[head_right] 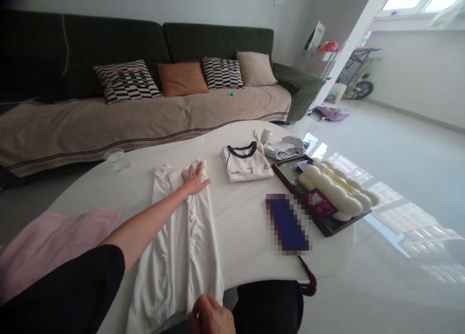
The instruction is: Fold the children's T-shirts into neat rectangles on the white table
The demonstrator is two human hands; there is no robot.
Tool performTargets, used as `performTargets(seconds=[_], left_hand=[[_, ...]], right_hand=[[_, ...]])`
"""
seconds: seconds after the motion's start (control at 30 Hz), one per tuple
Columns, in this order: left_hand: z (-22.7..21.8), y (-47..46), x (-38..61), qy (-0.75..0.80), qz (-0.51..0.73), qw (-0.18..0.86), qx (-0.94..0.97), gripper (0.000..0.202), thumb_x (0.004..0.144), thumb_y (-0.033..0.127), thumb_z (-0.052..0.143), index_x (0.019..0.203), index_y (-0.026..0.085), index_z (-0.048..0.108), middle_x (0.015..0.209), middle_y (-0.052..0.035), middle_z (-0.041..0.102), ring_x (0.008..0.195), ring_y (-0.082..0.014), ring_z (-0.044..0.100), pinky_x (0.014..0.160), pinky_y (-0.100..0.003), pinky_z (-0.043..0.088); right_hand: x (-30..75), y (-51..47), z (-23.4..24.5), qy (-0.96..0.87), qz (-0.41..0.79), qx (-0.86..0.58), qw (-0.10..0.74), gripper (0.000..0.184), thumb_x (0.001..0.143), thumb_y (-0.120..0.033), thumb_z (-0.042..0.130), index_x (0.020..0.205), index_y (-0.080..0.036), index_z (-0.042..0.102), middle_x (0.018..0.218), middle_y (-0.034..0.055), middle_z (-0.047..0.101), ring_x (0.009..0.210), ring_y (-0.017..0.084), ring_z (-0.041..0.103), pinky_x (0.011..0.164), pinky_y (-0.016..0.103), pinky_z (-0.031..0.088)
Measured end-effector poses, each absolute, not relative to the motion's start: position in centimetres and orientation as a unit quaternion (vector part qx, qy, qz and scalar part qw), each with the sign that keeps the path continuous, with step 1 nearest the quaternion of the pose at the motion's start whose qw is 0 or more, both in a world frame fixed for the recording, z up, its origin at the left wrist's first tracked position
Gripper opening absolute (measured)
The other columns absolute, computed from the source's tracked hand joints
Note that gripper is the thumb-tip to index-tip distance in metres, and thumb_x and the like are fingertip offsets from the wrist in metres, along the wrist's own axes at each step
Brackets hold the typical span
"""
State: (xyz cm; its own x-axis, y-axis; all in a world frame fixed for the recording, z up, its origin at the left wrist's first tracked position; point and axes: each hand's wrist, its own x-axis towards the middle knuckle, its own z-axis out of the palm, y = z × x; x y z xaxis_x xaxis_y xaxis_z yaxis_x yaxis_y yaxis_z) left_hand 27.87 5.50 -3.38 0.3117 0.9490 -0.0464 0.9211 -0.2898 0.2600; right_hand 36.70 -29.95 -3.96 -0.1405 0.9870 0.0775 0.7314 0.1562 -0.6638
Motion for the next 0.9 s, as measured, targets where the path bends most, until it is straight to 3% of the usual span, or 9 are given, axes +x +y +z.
performTargets(seconds=[0.1, 0.2, 0.3, 0.37, 0.47, 0.6, 0.77, 0.9], left_hand=[[-3.3, 5.4, 28.0, 0.589, 0.069, 0.125, 0.796, 0.082, 0.077, 0.064, 0.033, 0.141, 0.018, 0.012, 0.148, -0.0106, 0.008, 0.132, -0.0378, -0.006, 0.097, -0.066, 0.004], [-3.3, 5.3, 28.1, 0.588, 0.075, 0.130, 0.795, 0.077, 0.075, 0.067, 0.033, 0.139, 0.026, 0.023, 0.148, -0.0077, 0.008, 0.131, -0.0405, -0.006, 0.095, -0.068, 0.002], [-3.3, 5.3, 28.2, 0.591, 0.070, 0.129, 0.793, 0.074, 0.074, 0.069, 0.035, 0.137, 0.031, 0.026, 0.148, -0.0061, 0.008, 0.131, -0.0418, -0.006, 0.093, -0.070, 0.000], [-3.2, 5.4, 28.3, 0.594, 0.067, 0.127, 0.791, 0.076, 0.073, 0.069, 0.036, 0.138, 0.031, 0.024, 0.148, -0.0061, 0.008, 0.131, -0.0420, -0.006, 0.092, -0.070, -0.001], [-2.4, 5.5, 28.5, 0.598, 0.062, 0.142, 0.786, 0.076, 0.075, 0.066, 0.037, 0.139, 0.029, 0.019, 0.148, -0.0069, 0.008, 0.131, -0.0409, -0.003, 0.093, -0.070, 0.000], [-0.9, 2.8, 28.2, 0.574, 0.114, 0.158, 0.795, 0.071, 0.082, 0.051, 0.039, 0.141, 0.025, 0.009, 0.147, -0.0110, 0.013, 0.133, -0.0342, 0.004, 0.098, -0.063, 0.011], [0.0, -10.9, 23.1, 0.464, 0.189, 0.146, 0.853, 0.064, 0.087, 0.041, 0.038, 0.141, 0.023, 0.011, 0.146, -0.0107, 0.018, 0.134, -0.0249, 0.012, 0.104, -0.048, 0.021], [-1.1, -24.7, 16.4, 0.410, 0.097, 0.126, 0.898, 0.080, 0.076, 0.046, 0.053, 0.141, 0.025, 0.011, 0.145, -0.0115, 0.020, 0.131, -0.0324, 0.019, 0.100, -0.051, 0.028]], right_hand=[[37.4, -28.9, -2.7, -0.644, 0.173, -0.674, 0.317, 0.012, 0.085, -0.021, 0.039, 0.079, -0.022, 0.050, 0.076, 0.0014, 0.057, 0.065, 0.012, 0.058, 0.061, 0.019, 0.045], [37.5, -28.3, -3.2, -0.620, 0.114, -0.715, 0.302, 0.015, 0.084, -0.025, 0.044, 0.097, -0.023, 0.049, 0.085, 0.0051, 0.058, 0.077, 0.018, 0.059, 0.068, 0.027, 0.048], [36.7, -28.8, -4.9, -0.614, 0.091, -0.724, 0.301, 0.024, 0.085, -0.028, 0.044, 0.108, -0.021, 0.044, 0.089, 0.0075, 0.061, 0.076, 0.020, 0.061, 0.063, 0.027, 0.048], [36.0, -29.5, -5.9, -0.577, 0.107, -0.747, 0.312, 0.022, 0.087, -0.032, 0.041, 0.105, -0.020, 0.045, 0.087, 0.0074, 0.062, 0.068, 0.018, 0.061, 0.055, 0.024, 0.046], [35.8, -30.5, -6.4, -0.515, 0.165, -0.781, 0.313, 0.020, 0.085, -0.041, 0.043, 0.085, -0.022, 0.049, 0.070, 0.0026, 0.060, 0.056, 0.016, 0.057, 0.048, 0.023, 0.039], [36.8, -31.0, -5.6, -0.461, 0.279, -0.760, 0.363, 0.031, 0.078, -0.047, 0.051, 0.064, -0.021, 0.046, 0.061, -0.0008, 0.051, 0.054, 0.013, 0.050, 0.053, 0.022, 0.039], [36.6, -30.6, -4.8, -0.214, 0.506, -0.670, 0.499, 0.043, 0.063, -0.059, 0.060, 0.069, -0.020, 0.043, 0.062, -0.0035, 0.048, 0.057, 0.011, 0.049, 0.054, 0.021, 0.042], [35.6, -30.3, -4.4, -0.127, 0.608, -0.597, 0.508, 0.049, 0.054, -0.058, 0.068, 0.073, -0.017, 0.049, 0.057, -0.0052, 0.046, 0.047, 0.007, 0.043, 0.046, 0.020, 0.036]])
